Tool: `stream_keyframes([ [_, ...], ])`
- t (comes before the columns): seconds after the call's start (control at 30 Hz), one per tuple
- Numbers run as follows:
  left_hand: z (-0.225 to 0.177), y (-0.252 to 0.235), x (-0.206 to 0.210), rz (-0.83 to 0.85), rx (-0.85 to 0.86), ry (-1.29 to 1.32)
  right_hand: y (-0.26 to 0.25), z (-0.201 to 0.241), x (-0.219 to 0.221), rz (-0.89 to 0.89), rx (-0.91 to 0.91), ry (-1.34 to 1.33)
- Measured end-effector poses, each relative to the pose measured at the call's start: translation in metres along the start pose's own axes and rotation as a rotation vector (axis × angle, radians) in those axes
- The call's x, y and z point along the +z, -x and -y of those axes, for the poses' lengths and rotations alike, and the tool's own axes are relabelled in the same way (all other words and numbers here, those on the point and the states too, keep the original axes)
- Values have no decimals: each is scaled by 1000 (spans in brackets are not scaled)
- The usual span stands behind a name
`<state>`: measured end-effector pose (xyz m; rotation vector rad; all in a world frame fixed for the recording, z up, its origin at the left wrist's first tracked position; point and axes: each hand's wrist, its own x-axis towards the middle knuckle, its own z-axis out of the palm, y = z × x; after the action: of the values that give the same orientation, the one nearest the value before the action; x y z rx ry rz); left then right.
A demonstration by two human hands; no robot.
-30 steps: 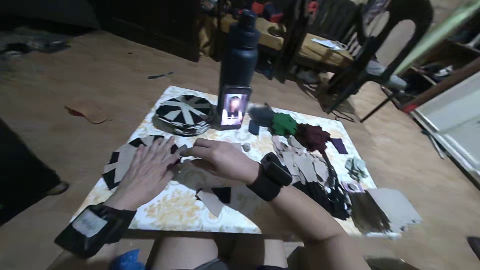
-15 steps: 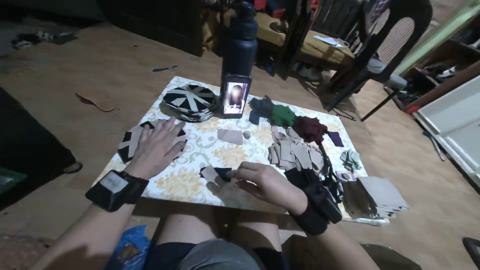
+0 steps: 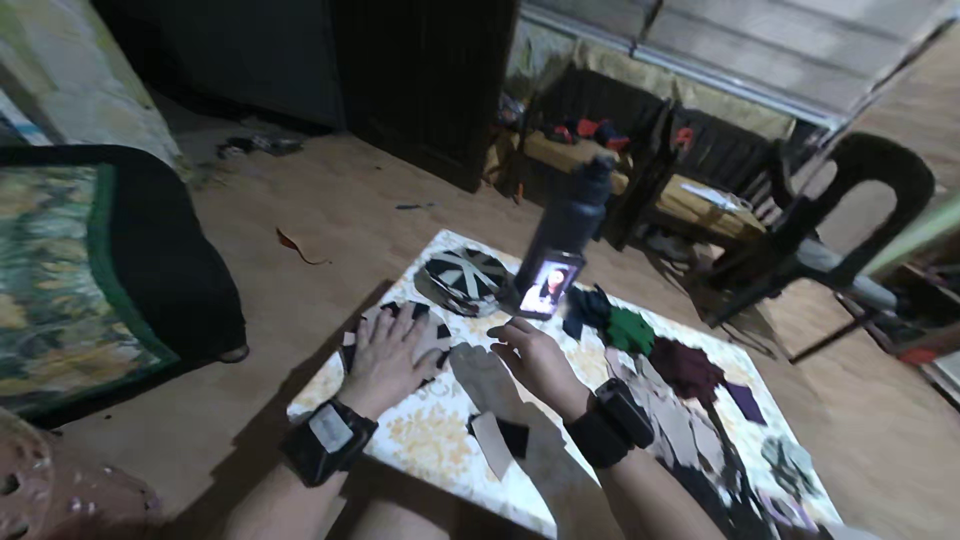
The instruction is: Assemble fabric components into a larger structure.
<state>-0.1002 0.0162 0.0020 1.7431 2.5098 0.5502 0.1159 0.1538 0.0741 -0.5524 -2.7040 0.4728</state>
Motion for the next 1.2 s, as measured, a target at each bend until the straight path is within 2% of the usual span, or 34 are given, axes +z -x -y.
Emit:
stream_keyframes([
  [0.2, -3, 1, 0, 28, -26, -6, -69, -13, 15, -130, 16, -13],
  [0.37, -3, 2, 2, 15, -39, -12, -97, -22, 27, -118, 19, -21],
  [0.63, -5, 3, 5, -7, -50, -22, -104, -34, 41, -50, 22, -2],
  [1.2, -4, 4, 5, -6, -41, -22, -103, -37, 44, -28, -24, 52],
])
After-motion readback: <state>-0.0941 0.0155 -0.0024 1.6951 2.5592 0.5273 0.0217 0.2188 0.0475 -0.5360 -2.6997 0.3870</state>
